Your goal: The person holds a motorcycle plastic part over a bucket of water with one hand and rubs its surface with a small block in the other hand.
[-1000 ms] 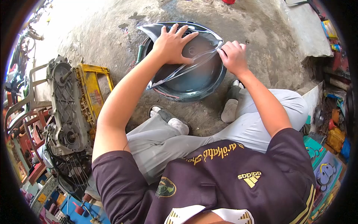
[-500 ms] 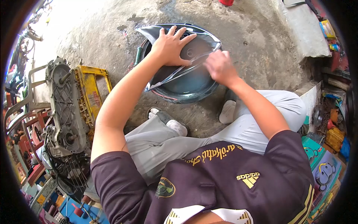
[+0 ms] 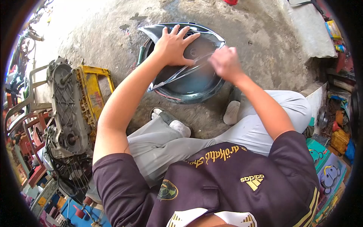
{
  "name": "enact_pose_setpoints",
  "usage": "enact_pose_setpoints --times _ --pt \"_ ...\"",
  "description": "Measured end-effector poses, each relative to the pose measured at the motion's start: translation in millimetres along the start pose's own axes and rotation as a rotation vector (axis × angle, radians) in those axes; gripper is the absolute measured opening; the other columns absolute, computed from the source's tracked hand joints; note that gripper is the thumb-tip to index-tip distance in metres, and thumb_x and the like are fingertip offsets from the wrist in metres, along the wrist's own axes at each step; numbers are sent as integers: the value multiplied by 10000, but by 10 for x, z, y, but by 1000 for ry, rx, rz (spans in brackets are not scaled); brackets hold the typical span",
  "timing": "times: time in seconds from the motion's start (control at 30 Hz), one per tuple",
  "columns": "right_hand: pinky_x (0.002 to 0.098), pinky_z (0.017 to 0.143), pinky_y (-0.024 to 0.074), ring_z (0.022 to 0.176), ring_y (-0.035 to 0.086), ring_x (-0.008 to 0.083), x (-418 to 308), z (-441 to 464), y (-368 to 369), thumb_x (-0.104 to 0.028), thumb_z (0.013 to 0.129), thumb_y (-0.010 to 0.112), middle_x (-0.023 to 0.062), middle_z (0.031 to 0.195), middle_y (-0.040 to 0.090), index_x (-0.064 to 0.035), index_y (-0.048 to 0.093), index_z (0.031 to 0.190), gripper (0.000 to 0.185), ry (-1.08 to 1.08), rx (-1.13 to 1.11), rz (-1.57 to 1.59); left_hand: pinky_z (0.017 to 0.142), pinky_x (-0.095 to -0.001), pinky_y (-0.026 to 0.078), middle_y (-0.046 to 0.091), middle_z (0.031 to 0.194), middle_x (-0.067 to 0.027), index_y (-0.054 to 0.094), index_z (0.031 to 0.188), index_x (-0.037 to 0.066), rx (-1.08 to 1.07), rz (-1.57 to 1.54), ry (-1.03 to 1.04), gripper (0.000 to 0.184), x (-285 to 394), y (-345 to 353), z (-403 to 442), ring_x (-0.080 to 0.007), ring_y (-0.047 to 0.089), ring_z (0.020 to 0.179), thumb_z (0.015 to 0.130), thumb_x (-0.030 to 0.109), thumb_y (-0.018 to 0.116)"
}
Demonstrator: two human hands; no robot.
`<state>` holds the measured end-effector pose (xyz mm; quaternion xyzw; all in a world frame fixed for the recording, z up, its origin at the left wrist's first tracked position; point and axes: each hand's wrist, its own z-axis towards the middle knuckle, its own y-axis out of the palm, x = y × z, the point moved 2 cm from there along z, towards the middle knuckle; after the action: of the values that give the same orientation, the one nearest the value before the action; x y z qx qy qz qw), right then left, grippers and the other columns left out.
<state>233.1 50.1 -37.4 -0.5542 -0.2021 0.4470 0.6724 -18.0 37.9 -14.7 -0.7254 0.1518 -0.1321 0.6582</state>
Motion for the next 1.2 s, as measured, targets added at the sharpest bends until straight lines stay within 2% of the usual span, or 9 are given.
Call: enact_pose_setpoints --times 0.07,0.17,0.3,0.57,0.73,0.87,1.03,1.1,1.2 --pt "471 830 447 923 644 266 338 3 28 -332 970 733 21 920 706 -138 722 886 212 178 85 -50 1180 -680 383 423 1696 -147 336 1700 348 23 -4 0 1129 -6 3 -14 -409 398 1560 753 769 786" --pt "464 818 449 912 642 271 360 -56 59 -323 971 729 25 919 695 -137 721 902 198 210 83 -70 1177 -679 386 425 1695 -148 341 1698 345 15 -11 5 1131 -4 -13 12 -410 400 1559 750 767 790" --pt "458 845 438 960 624 251 -180 -41 32 -308 972 732 30 929 654 -131 700 891 197 -47 0 29 1178 -678 385 424 1696 -148 340 1700 340 -7 -10 -5 1138 -3 -34 9 -411 401 1558 747 766 792" --pt "450 837 431 945 625 248 339 -36 66 -305 1002 680 24 933 659 -137 697 892 202 190 76 -108 1187 -680 377 418 1700 -147 335 1701 340 3 -13 5 1144 -6 -16 13 -415 400 1559 744 766 793" --pt "456 854 442 943 634 244 -196 -14 4 -326 984 706 22 917 661 -144 704 869 216 -85 -24 -28 1163 -698 383 413 1700 -156 355 1699 331 0 11 13 1101 -20 10 23 -439 406 1543 782 833 700" --pt "454 824 453 916 634 254 398 -9 29 -323 987 702 33 916 662 -138 697 886 211 147 91 -105 1183 -679 376 412 1702 -146 324 1705 354 18 -12 3 1146 -12 21 0 -409 400 1556 743 763 792" --pt "445 819 455 919 632 263 91 -40 13 -322 984 707 36 908 651 -135 684 884 214 109 62 -114 1182 -676 376 411 1704 -146 328 1703 354 -9 -8 -2 1136 5 -16 19 -406 401 1556 746 749 795" --pt "441 822 450 918 630 262 -100 -32 2 -315 973 727 34 904 646 -138 684 883 203 -63 18 -32 1186 -678 372 410 1705 -146 330 1702 355 -24 -6 -6 1132 -6 -23 18 -406 401 1557 746 745 796" --pt "446 827 442 916 629 266 256 -33 48 -303 957 747 39 905 651 -138 686 883 192 26 51 -59 1196 -682 361 409 1706 -146 329 1701 359 -14 -19 -8 1134 -6 -8 -2 -409 395 1561 743 748 795"
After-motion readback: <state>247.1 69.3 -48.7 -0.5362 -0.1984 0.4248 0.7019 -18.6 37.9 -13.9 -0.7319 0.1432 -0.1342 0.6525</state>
